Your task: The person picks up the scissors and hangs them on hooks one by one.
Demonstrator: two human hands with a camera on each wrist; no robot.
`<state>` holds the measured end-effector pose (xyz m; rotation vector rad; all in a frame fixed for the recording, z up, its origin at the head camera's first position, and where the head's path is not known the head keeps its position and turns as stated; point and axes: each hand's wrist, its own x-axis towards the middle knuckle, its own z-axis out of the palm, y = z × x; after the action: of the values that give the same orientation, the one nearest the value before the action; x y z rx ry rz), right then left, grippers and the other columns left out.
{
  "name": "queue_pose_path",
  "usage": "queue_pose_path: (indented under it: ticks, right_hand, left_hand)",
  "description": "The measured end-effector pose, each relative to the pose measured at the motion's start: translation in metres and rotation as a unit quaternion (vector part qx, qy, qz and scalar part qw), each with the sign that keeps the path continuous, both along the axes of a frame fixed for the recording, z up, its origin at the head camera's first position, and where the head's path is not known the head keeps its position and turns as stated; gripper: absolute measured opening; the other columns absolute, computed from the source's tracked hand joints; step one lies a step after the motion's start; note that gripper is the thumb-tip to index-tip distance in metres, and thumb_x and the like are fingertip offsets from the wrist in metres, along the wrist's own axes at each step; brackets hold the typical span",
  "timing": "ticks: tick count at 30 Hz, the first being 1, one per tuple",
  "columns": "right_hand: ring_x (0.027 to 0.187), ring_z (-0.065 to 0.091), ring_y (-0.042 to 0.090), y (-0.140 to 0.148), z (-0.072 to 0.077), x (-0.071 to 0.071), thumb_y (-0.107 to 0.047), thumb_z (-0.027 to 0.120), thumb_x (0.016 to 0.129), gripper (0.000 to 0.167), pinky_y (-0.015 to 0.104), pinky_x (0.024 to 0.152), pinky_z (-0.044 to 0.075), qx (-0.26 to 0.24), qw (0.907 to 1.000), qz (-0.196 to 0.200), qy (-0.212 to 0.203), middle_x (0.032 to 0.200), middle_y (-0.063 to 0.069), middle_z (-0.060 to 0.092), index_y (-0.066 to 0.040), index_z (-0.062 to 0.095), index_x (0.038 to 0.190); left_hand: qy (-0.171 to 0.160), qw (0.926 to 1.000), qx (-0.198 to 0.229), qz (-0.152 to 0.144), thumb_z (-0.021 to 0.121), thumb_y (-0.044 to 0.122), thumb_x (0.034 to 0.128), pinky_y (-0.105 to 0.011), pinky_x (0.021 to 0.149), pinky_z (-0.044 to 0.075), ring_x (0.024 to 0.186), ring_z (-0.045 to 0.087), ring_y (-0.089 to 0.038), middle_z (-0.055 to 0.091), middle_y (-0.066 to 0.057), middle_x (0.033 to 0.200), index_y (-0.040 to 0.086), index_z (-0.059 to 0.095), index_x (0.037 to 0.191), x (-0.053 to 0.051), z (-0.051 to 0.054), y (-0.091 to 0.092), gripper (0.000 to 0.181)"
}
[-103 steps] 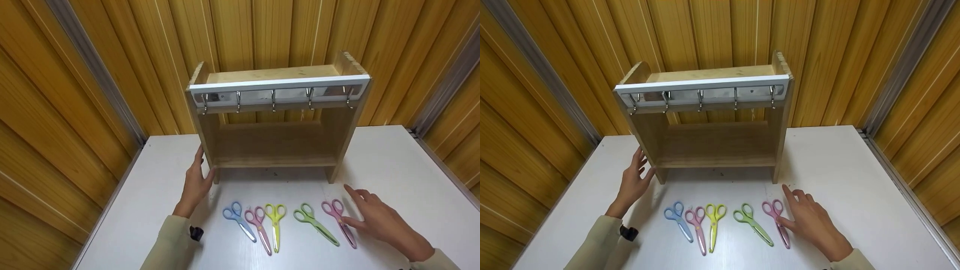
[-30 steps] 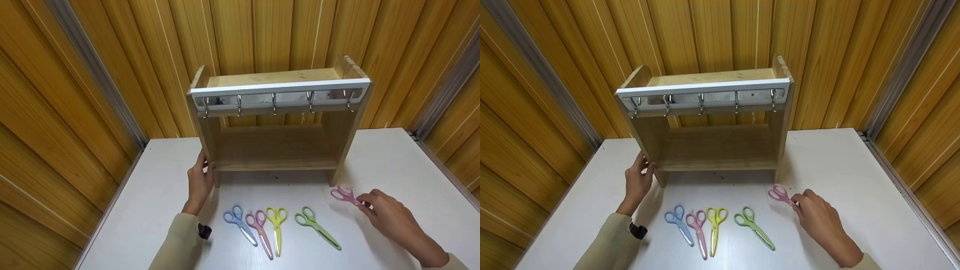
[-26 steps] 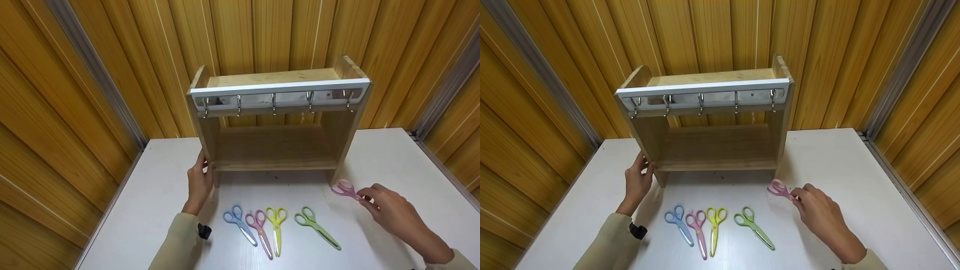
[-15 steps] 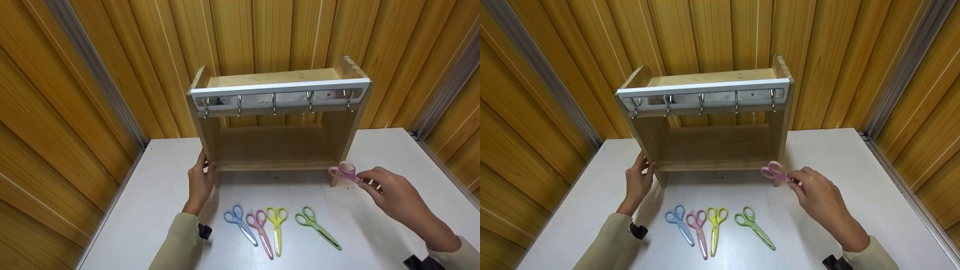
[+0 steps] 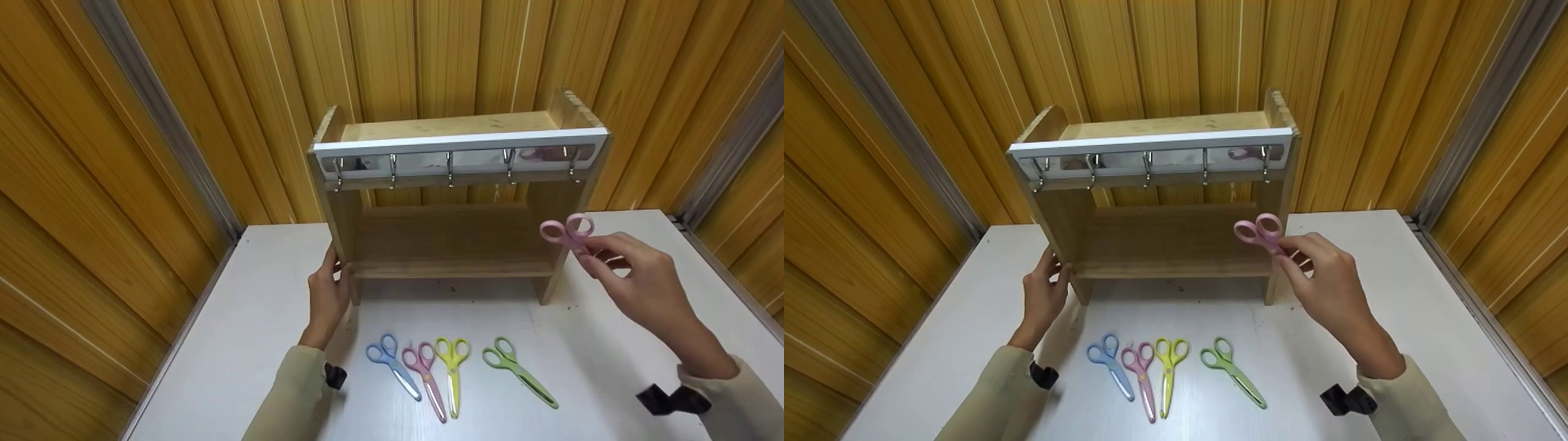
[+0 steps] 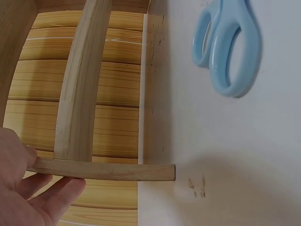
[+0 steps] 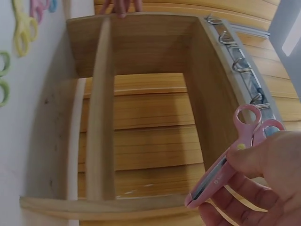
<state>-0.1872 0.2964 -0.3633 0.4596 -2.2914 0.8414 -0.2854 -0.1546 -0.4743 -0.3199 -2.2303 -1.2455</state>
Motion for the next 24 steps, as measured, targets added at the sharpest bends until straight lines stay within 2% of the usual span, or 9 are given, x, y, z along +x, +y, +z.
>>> queue_pose_path:
  ticks: [5, 10, 18, 24]
  right_hand:
    - [0.086, 0.061, -0.006, -0.008, 0.013, -0.008, 0.0, 0.077, 0.09, 0.024, 0.002, 0.076, 0.049, -0.054, 0.9982, 0.003, -0.025, 0.099, 0.008, 0.073, -0.001, 0.075, 0.114]
    - [0.088, 0.062, -0.004, -0.014, 0.018, -0.017, -0.009, 0.074, 0.095, 0.026, 0.003, 0.077, 0.049, -0.085, 0.995, -0.007, -0.051, 0.106, 0.012, 0.073, -0.001, 0.074, 0.119]
    - [0.091, 0.062, 0.003, -0.02, 0.015, -0.033, -0.018, 0.071, 0.099, 0.03, 0.006, 0.075, 0.052, -0.117, 0.989, -0.018, -0.088, 0.109, 0.013, 0.071, -0.001, 0.071, 0.124]
    - [0.089, 0.062, 0.008, -0.021, 0.011, -0.039, -0.017, 0.071, 0.099, 0.025, 0.007, 0.073, 0.054, -0.135, 0.9868, -0.016, -0.088, 0.104, 0.009, 0.07, 0.0, 0.073, 0.118]
  left_hand:
    - [-0.011, 0.9999, -0.003, 0.006, 0.06, 0.001, 0.1025, -0.038, 0.083, 0.063, 0.11, 0.07, -0.033, 0.064, -0.016, 0.139, 0.014, 0.041, 0.158, 0.0, 0.001, 0.001, 0.06]
    - [-0.02, 0.9997, -0.001, 0.013, 0.06, 0.0, 0.102, -0.037, 0.083, 0.063, 0.11, 0.07, -0.033, 0.064, -0.015, 0.139, 0.014, 0.04, 0.158, 0.0, -0.001, 0.002, 0.061]
    - [-0.016, 0.9998, 0.0, 0.013, 0.061, 0.0, 0.1013, -0.038, 0.085, 0.062, 0.111, 0.07, -0.031, 0.06, -0.014, 0.144, 0.013, 0.039, 0.159, 0.0, -0.003, 0.004, 0.063]
    - [-0.009, 0.9999, 0.0, 0.007, 0.062, 0.001, 0.1014, -0.038, 0.083, 0.063, 0.111, 0.07, -0.031, 0.061, -0.015, 0.142, 0.013, 0.04, 0.158, 0.0, -0.004, 0.006, 0.062]
